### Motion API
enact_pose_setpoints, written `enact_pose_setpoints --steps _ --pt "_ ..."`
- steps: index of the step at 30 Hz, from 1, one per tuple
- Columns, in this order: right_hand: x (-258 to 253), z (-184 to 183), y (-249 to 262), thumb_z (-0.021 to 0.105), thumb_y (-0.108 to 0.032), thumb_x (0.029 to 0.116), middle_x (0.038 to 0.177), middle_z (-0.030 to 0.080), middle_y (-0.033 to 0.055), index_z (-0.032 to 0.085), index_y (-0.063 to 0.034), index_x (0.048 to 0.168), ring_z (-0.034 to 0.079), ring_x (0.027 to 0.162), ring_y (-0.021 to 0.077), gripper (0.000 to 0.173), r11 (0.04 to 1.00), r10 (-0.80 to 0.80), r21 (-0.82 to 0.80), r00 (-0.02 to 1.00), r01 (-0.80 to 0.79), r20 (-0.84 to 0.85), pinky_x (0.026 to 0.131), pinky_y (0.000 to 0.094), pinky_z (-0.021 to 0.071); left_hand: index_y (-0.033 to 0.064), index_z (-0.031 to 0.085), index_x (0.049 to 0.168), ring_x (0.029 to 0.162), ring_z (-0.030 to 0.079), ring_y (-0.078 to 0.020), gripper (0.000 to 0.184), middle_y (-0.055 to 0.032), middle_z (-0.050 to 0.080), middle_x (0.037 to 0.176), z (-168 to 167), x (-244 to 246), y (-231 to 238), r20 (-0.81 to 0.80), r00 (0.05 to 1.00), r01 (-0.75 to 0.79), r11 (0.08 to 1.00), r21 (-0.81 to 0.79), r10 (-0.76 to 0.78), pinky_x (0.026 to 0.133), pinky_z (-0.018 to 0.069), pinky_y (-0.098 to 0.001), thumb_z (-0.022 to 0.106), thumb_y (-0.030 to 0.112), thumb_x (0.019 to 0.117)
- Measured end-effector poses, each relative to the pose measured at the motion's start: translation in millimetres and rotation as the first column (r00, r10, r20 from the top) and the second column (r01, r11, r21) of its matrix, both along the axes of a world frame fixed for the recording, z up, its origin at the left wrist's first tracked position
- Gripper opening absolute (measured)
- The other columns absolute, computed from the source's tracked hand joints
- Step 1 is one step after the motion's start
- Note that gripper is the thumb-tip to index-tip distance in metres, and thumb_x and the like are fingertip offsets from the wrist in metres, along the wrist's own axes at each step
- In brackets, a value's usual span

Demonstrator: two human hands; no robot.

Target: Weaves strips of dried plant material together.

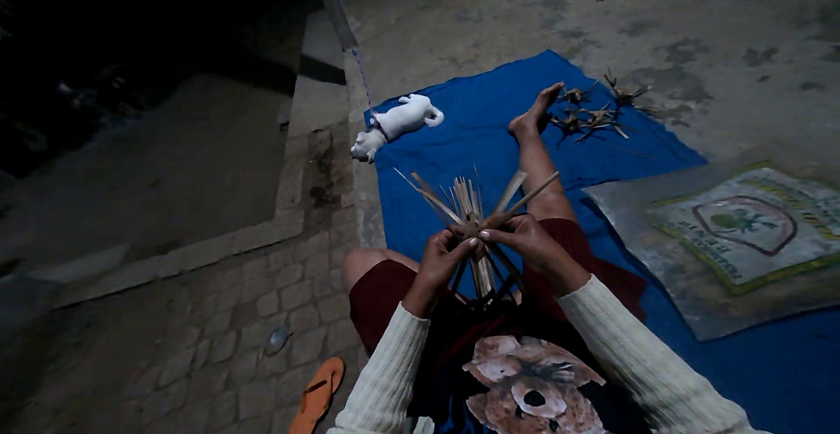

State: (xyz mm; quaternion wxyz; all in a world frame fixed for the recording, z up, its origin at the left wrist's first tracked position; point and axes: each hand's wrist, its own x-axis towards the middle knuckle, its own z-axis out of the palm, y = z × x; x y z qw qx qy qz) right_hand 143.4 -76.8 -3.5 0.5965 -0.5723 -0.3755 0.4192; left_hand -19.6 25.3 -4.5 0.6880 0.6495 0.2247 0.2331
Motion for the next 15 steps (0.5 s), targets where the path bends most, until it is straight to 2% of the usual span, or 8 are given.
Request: enact_pose_setpoints --steps 4,6,8,10,11,12,14,15 --pt "-2 12 -2 0.071 -0.015 0.0956 0.094 0.07 0.0021 0.073 -0.005 0.102 0.064 0.086 0.0063 0.012 0.992 0.032 -0.127 0.953 0.008 0.302 0.083 0.0271 0.0534 -0.0035 0.064 0.103 0.079 0.066 -0.0083 0.009 -0.0038 0.068 0.088 -3 1 3 -0.018 1.0 0.019 1.0 0.005 -0.019 0.078 0.0564 -0.0271 0.062 0.002 0.0958" --pt "3 11 -4 0.074 -0.019 0.0929 0.1 0.069 0.0054 0.073 -0.0048 0.102 0.063 0.093 0.0122 0.017 0.996 0.05 -0.086 0.902 -0.014 0.43 0.088 0.034 0.052 -0.0036 0.064 0.104 0.08 0.066 -0.0086 0.01 -0.004 0.068 0.088 0 0 6 -0.023 0.998 0.056 0.998 0.011 -0.056 0.078 0.0564 -0.0275 0.061 0.002 0.0966" --pt "18 12 -7 0.077 -0.017 0.0901 0.109 0.07 0.011 0.073 -0.0012 0.109 0.065 0.101 0.0188 0.024 0.999 0.051 -0.015 0.874 -0.05 0.483 0.092 0.0402 0.0526 -0.0035 0.063 0.106 0.083 0.066 -0.0089 0.011 -0.0041 0.068 0.091 5 -3 11 -0.059 0.992 0.112 0.994 0.022 -0.11 0.082 0.0563 -0.0286 0.06 0.002 0.097" --pt "34 21 -15 0.074 -0.011 0.0904 0.112 0.07 0.0145 0.069 0.0026 0.118 0.067 0.098 0.0201 0.032 0.996 -0.051 0.088 0.867 0.008 0.496 0.088 0.0395 0.0571 -0.0034 0.064 0.107 0.084 0.066 -0.0076 0.013 -0.0036 0.068 0.092 8 -7 22 -0.139 0.978 0.168 0.982 0.084 -0.155 0.083 0.0559 -0.0279 0.06 0.004 0.0979" --pt "39 30 -21 0.072 -0.011 0.092 0.111 0.069 0.0152 0.066 0.0031 0.122 0.067 0.096 0.0196 0.034 0.983 -0.161 0.161 0.843 0.09 0.513 0.085 0.039 0.0578 -0.0027 0.065 0.107 0.083 0.065 -0.0061 0.013 -0.0024 0.068 0.091 10 -8 28 -0.192 0.968 0.191 0.972 0.137 -0.164 0.082 0.0555 -0.0266 0.06 0.006 0.0983" --pt "42 40 -27 0.07 -0.011 0.0933 0.113 0.068 0.0166 0.063 0.004 0.125 0.067 0.098 0.0204 0.036 0.953 -0.288 0.242 0.789 0.181 0.543 0.087 0.0393 0.0575 -0.0022 0.066 0.105 0.081 0.065 -0.0056 0.014 -0.0022 0.069 0.09 12 -9 34 -0.244 0.955 0.215 0.958 0.191 -0.166 0.081 0.0557 -0.0269 0.061 0.008 0.0984" --pt "44 63 -38 0.066 -0.013 0.0961 0.125 0.064 0.0212 0.06 0.0063 0.13 0.063 0.116 0.0258 0.04 0.894 -0.439 0.375 0.651 0.246 0.62 0.102 0.0424 0.0514 -0.0017 0.067 0.107 0.081 0.064 -0.006 0.018 -0.0034 0.068 0.09 17 -9 44 -0.359 0.917 0.288 0.91 0.297 -0.173 0.082 0.0545 -0.029 0.061 0.013 0.0992" --pt "42 73 -40 0.064 -0.016 0.097 0.126 0.064 0.021 0.06 0.0063 0.129 0.062 0.119 0.0262 0.039 0.881 -0.461 0.421 0.588 0.214 0.665 0.104 0.0423 0.0502 -0.0019 0.067 0.109 0.082 0.064 -0.0067 0.019 -0.0046 0.068 0.091 21 -8 46 -0.398 0.898 0.33 0.884 0.331 -0.186 0.083 0.0546 -0.0298 0.061 0.014 0.0995"
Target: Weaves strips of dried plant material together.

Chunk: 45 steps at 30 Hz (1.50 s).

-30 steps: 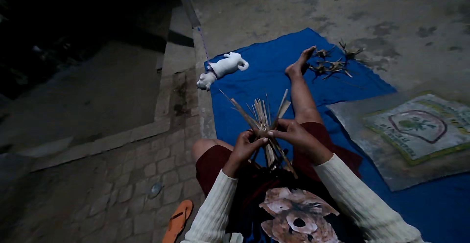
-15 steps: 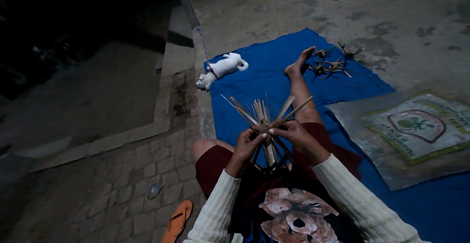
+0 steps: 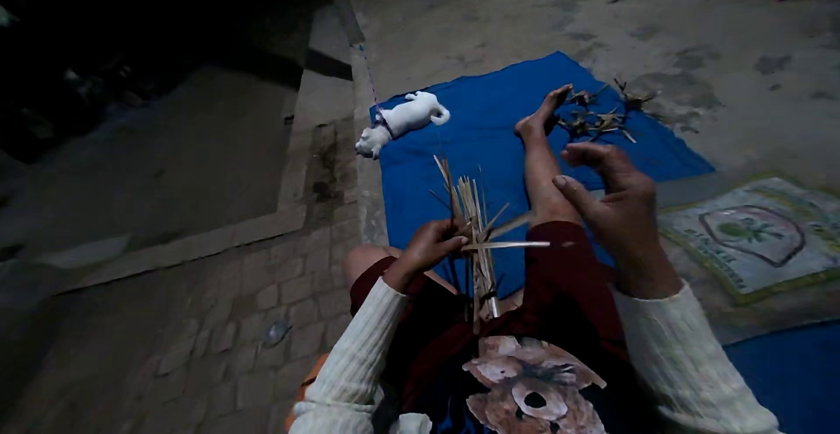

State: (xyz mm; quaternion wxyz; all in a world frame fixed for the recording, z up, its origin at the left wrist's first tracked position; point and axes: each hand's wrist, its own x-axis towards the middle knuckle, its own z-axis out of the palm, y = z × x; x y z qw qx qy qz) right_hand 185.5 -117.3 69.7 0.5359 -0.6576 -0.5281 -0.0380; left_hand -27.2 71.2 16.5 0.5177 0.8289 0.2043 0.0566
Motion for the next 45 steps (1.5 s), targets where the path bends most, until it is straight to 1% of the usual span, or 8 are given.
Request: enact_pose_setpoints --steps 5,14,18,22,28,31,34,45 --pt "-16 -14 19 0.067 -0.025 0.098 0.122 0.068 0.0195 0.07 -0.0007 0.123 0.062 0.119 0.0383 0.035 0.924 0.229 -0.344 0.961 -0.166 0.152 0.11 0.0619 0.0408 -0.0004 0.068 0.114 0.088 0.066 -0.0135 0.023 -0.0091 0.07 0.097 24 23 -7 -0.092 0.986 0.156 0.972 0.178 -0.142 0.086 0.0536 -0.0365 0.059 0.016 0.1014" --pt "-16 -55 39 0.066 -0.014 0.0987 0.092 0.069 0.0043 0.072 -0.0016 0.101 0.065 0.083 0.0073 0.013 0.781 0.287 -0.343 0.787 -0.522 -0.546 0.081 0.0264 0.0562 -0.0017 0.069 0.104 0.08 0.066 -0.0186 0.018 -0.0112 0.069 0.086 35 40 -7 -0.088 0.946 0.324 0.886 0.332 -0.312 0.079 0.0535 -0.0405 0.061 0.014 0.1005" --pt "-22 -44 51 0.066 -0.008 0.0976 0.081 0.069 0.0006 0.07 -0.0004 0.094 0.066 0.074 0.0044 0.009 0.801 0.304 -0.239 0.717 -0.549 -0.627 0.075 0.0241 0.0572 -0.0022 0.063 0.111 0.083 0.067 -0.0231 0.022 -0.0123 0.068 0.089 46 30 2 -0.026 0.973 0.212 0.85 0.483 -0.228 0.081 0.0547 -0.0466 0.068 0.013 0.0963" --pt "-41 -32 75 0.062 -0.006 0.0987 0.081 0.071 -0.0002 0.069 -0.003 0.089 0.068 0.078 0.0065 0.012 0.824 0.409 -0.008 0.603 -0.567 -0.685 0.079 0.0246 0.0581 0.006 0.069 0.115 0.121 0.06 -0.0327 0.03 -0.0117 0.067 0.121 83 -18 0 0.3 0.953 -0.217 0.593 0.775 -0.043 0.109 0.0325 -0.0695 0.073 0.023 0.0907" --pt "-93 -39 110 0.06 -0.009 0.1 0.084 0.072 -0.0006 0.07 -0.0047 0.092 0.069 0.082 0.0074 0.014 0.754 0.528 0.184 0.415 -0.631 -0.741 0.084 0.0274 0.0582 0.0127 0.073 0.084 0.082 0.063 -0.0123 0.026 0.0006 0.07 0.082 82 -125 -29 0.63 0.726 -0.685 0.368 0.629 0.274 0.087 0.0451 -0.0413 0.071 0.037 0.0931" --pt "-120 -49 118 0.059 -0.006 0.0996 0.084 0.071 -0.002 0.069 -0.0047 0.092 0.069 0.082 0.0063 0.013 0.703 0.528 0.147 0.372 -0.696 -0.763 0.084 0.0262 0.0587 0.0092 0.076 0.101 0.086 0.066 -0.0157 0.031 -0.0034 0.073 0.094 54 -149 -37 0.399 0.814 -0.58 0.571 0.581 0.422 0.083 0.0515 -0.0411 0.064 0.038 0.0974" --pt "-142 -71 119 0.061 -0.009 0.0993 0.083 0.071 -0.0043 0.07 -0.0053 0.092 0.067 0.079 0.0036 0.013 0.642 0.52 0.056 0.38 -0.765 -0.765 0.08 0.0238 0.0574 0.003 0.071 0.114 0.088 0.064 -0.0056 0.032 -0.0032 0.071 0.102 21 -161 -37 0.152 0.833 -0.553 0.808 0.203 0.532 0.081 0.0531 -0.0266 0.062 0.03 0.0992" --pt "-162 -105 103 0.063 -0.013 0.1003 0.078 0.067 -0.0025 0.071 -0.0031 0.091 0.06 0.069 0.0016 0.016 0.598 0.402 -0.213 0.52 -0.772 -0.753 0.067 0.0192 0.051 -0.0001 0.069 0.105 0.083 0.067 -0.0057 0.017 -0.0009 0.07 0.092 -41 -157 -44 0.066 0.795 -0.565 0.775 -0.283 0.603 0.08 0.0571 -0.0253 0.069 0.013 0.0944"
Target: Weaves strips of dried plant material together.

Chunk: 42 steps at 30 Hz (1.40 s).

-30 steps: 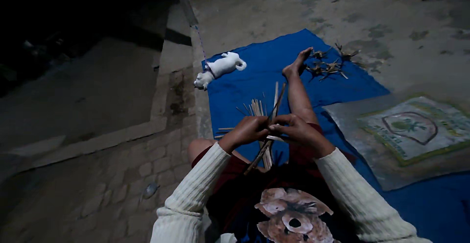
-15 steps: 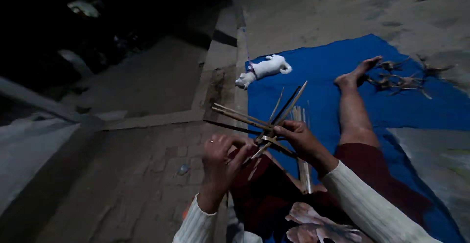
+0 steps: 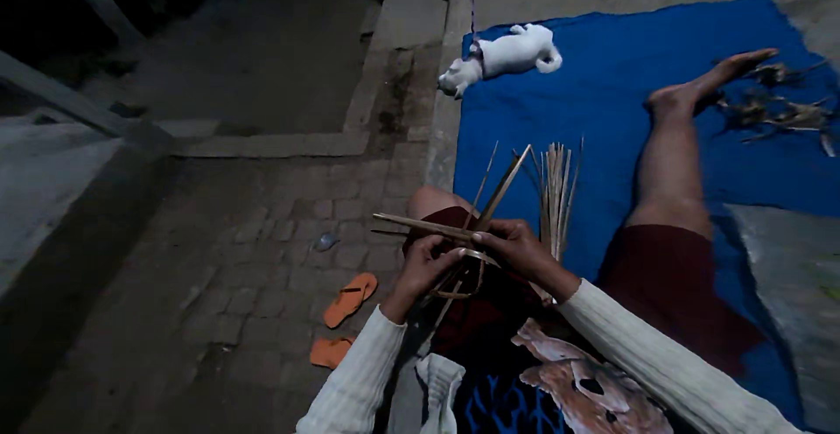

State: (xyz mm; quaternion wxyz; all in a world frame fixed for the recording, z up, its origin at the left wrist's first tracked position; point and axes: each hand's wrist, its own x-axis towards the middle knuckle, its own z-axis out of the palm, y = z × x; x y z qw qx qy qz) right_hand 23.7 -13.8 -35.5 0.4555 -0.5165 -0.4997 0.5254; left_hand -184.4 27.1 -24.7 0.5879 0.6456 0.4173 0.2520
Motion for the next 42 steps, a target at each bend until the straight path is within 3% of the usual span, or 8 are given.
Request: enact_pose_setpoints --steps 4,9,14,20,23,27,34,42 --pt "-2 -2 -3 0.063 -0.013 0.1 0.08 0.067 -0.0026 0.071 -0.0031 0.093 0.061 0.072 0.0004 0.015 1.0 -0.011 -0.028 1.0 0.011 0.018 0.07 0.019 0.0518 -0.0007 0.068 0.103 0.078 0.066 -0.0048 0.015 -0.001 0.07 0.089 -9 9 -2 0.013 0.997 -0.07 0.997 -0.043 0.071 0.076 0.0563 -0.0236 0.071 0.008 0.0911" --pt "-2 -7 -3 0.064 -0.014 0.0997 0.076 0.065 -0.0024 0.07 -0.0029 0.09 0.059 0.069 0.0005 0.016 0.999 -0.029 -0.035 0.999 0.03 0.023 0.068 0.0191 0.0504 -0.0003 0.065 0.109 0.066 0.055 -0.0012 0.029 0.001 0.065 0.086 -29 16 -5 -0.088 0.989 -0.108 0.991 0.083 0.115 0.064 0.0482 -0.0191 0.076 0.016 0.0873" --pt "-1 -11 -2 0.063 -0.015 0.1005 0.082 0.066 0.0007 0.07 -0.0016 0.092 0.061 0.074 0.003 0.017 0.997 -0.048 -0.059 0.999 0.049 0.017 0.071 0.0206 0.052 -0.0017 0.062 0.111 0.08 0.065 -0.0043 0.028 -0.0011 0.069 0.091 -30 21 -8 0.019 0.996 -0.083 0.996 0.038 0.083 0.076 0.0549 -0.0227 0.074 0.009 0.0885" --pt "1 -12 -1 0.064 -0.011 0.0994 0.084 0.066 0.0012 0.069 -0.0013 0.094 0.062 0.076 0.0046 0.012 0.996 -0.052 -0.074 0.998 0.05 -0.031 0.074 0.0221 0.0533 0.0001 0.063 0.1 0.069 0.064 -0.0046 0.011 0.0017 0.068 0.078 -24 25 -6 0.123 0.982 -0.131 0.987 -0.088 0.142 0.069 0.0542 -0.0229 0.069 0.004 0.0919" --pt "4 -12 0 0.065 -0.011 0.0992 0.084 0.067 0.0009 0.068 -0.0012 0.096 0.063 0.076 0.0047 0.011 0.995 -0.032 -0.099 0.999 0.028 -0.041 0.073 0.0221 0.0536 -0.0008 0.065 0.1 0.071 0.065 -0.0052 0.009 0.0001 0.07 0.079 -26 27 -5 0.154 0.976 -0.144 0.986 -0.084 0.156 0.07 0.0548 -0.0239 0.068 0.004 0.0929" --pt "7 -15 -1 0.062 -0.014 0.1011 0.083 0.066 0.0003 0.069 -0.0017 0.097 0.061 0.074 0.0039 0.015 0.995 0.006 -0.101 1.0 -0.008 -0.017 0.071 0.0218 0.0514 -0.0009 0.066 0.101 0.066 0.061 -0.0046 0.009 0.0003 0.068 0.077 -27 27 -5 0.153 0.977 -0.133 0.986 -0.097 0.147 0.064 0.0516 -0.0221 0.067 0.005 0.0941" --pt "10 -14 -1 0.046 -0.018 0.1082 0.077 0.056 -0.0024 0.066 -0.0012 0.094 0.053 0.069 0.0033 0.03 0.993 0.011 -0.113 1.0 -0.014 -0.029 0.068 0.0225 0.047 -0.0023 0.065 0.103 0.07 0.065 -0.0071 0.01 -0.0021 0.071 0.081 -25 27 -4 0.155 0.975 -0.137 0.979 -0.149 0.161 0.068 0.0557 -0.0247 0.066 0.003 0.0944" --pt "10 -12 -3 0.046 -0.019 0.108 0.077 0.057 -0.0033 0.066 -0.0024 0.093 0.055 0.071 0.0027 0.03 0.993 -0.008 -0.116 0.999 0.002 -0.053 0.07 0.0222 0.0485 -0.0013 0.066 0.101 0.07 0.065 -0.0049 0.008 -0.0002 0.071 0.079 -24 29 -4 0.141 0.978 -0.135 0.983 -0.123 0.152 0.069 0.0552 -0.023 0.067 0.002 0.0933"
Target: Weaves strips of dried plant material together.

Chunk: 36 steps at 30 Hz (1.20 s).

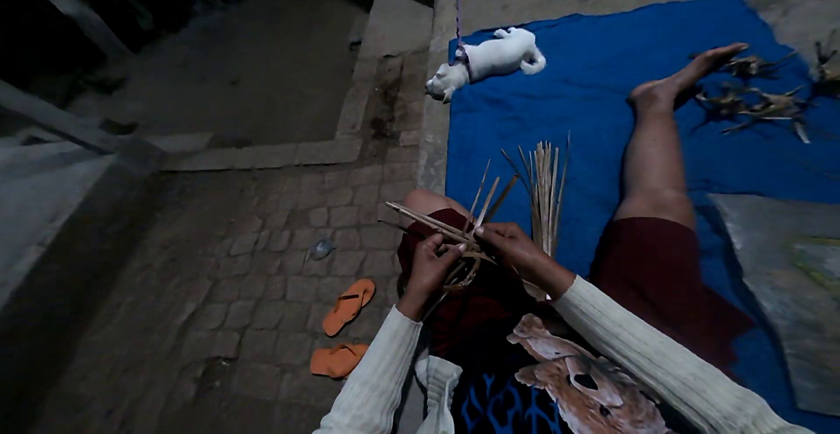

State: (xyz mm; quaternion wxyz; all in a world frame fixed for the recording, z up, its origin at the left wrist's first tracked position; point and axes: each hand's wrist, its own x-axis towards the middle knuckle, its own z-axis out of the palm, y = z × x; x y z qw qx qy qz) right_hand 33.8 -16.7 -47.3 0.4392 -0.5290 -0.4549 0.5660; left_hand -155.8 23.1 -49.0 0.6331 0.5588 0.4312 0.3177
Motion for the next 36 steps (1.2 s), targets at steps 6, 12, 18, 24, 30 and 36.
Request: enact_pose_setpoints --steps 6,12,18,24,30,36 --pt "0 -1 0 0.047 -0.018 0.1077 0.077 0.058 -0.0028 0.066 -0.0022 0.092 0.055 0.071 0.003 0.029 1.0 -0.002 -0.007 1.0 0.002 -0.008 0.07 0.0223 0.0487 -0.0012 0.066 0.101 0.07 0.066 -0.0048 0.009 -0.0002 0.071 0.08 0 0 0 0.008 1.0 0.007 1.0 0.001 -0.007 0.069 0.0556 -0.0229 0.068 0.002 0.0929" --pt "1 -2 0 0.056 -0.016 0.1038 0.084 0.065 -0.0008 0.068 -0.0012 0.098 0.061 0.077 0.0039 0.019 1.0 0.021 -0.001 0.999 -0.021 -0.049 0.075 0.0235 0.0525 -0.0017 0.065 0.101 0.07 0.066 -0.0063 0.01 -0.0012 0.071 0.08 -2 1 -1 0.013 1.0 -0.001 1.0 -0.012 0.001 0.07 0.0563 -0.0243 0.068 0.002 0.0925" --pt "6 4 -1 0.061 -0.01 0.0998 0.091 0.067 0.0009 0.067 0.0004 0.107 0.063 0.081 0.0049 0.014 0.996 0.088 -0.015 0.994 -0.089 -0.058 0.077 0.0235 0.0544 -0.0019 0.064 0.101 0.07 0.066 -0.0066 0.01 -0.0016 0.071 0.08 -2 1 0 0.025 1.0 0.019 1.0 -0.006 -0.019 0.07 0.0561 -0.0245 0.068 0.002 0.093" --pt "6 2 2 0.066 -0.012 0.0978 0.086 0.066 0.0028 0.068 0.0017 0.104 0.059 0.074 0.004 0.015 0.996 0.092 0.004 0.985 -0.094 0.147 0.071 0.0222 0.0515 -0.0029 0.066 0.103 0.078 0.068 -0.0075 0.013 -0.0031 0.072 0.088 -1 5 -2 0.031 0.999 0.013 1.0 -0.016 -0.012 0.077 0.0581 -0.026 0.069 0.005 0.0932" --pt "5 4 1 0.064 -0.011 0.0984 0.094 0.068 0.0055 0.068 0.0017 0.109 0.063 0.081 0.0061 0.017 0.996 0.073 0.029 0.98 -0.079 0.183 0.076 0.0244 0.0534 -0.0012 0.069 0.091 0.069 0.065 -0.006 0.012 -0.0011 0.069 0.077 -6 9 -2 -0.01 0.998 -0.059 0.998 0.005 0.059 0.069 0.056 -0.0248 0.065 0.007 0.0976" --pt "12 12 2 0.059 -0.012 0.1024 0.096 0.07 0.0062 0.069 0.0022 0.112 0.065 0.085 0.006 0.019 0.999 -0.002 0.041 0.983 -0.006 0.186 0.081 0.0251 0.0548 -0.0013 0.069 0.09 0.07 0.063 -0.0015 0.009 0.0016 0.068 0.077 -8 9 0 -0.048 0.996 -0.066 0.997 0.046 0.069 0.071 0.0545 -0.0213 0.066 0.006 0.0959"
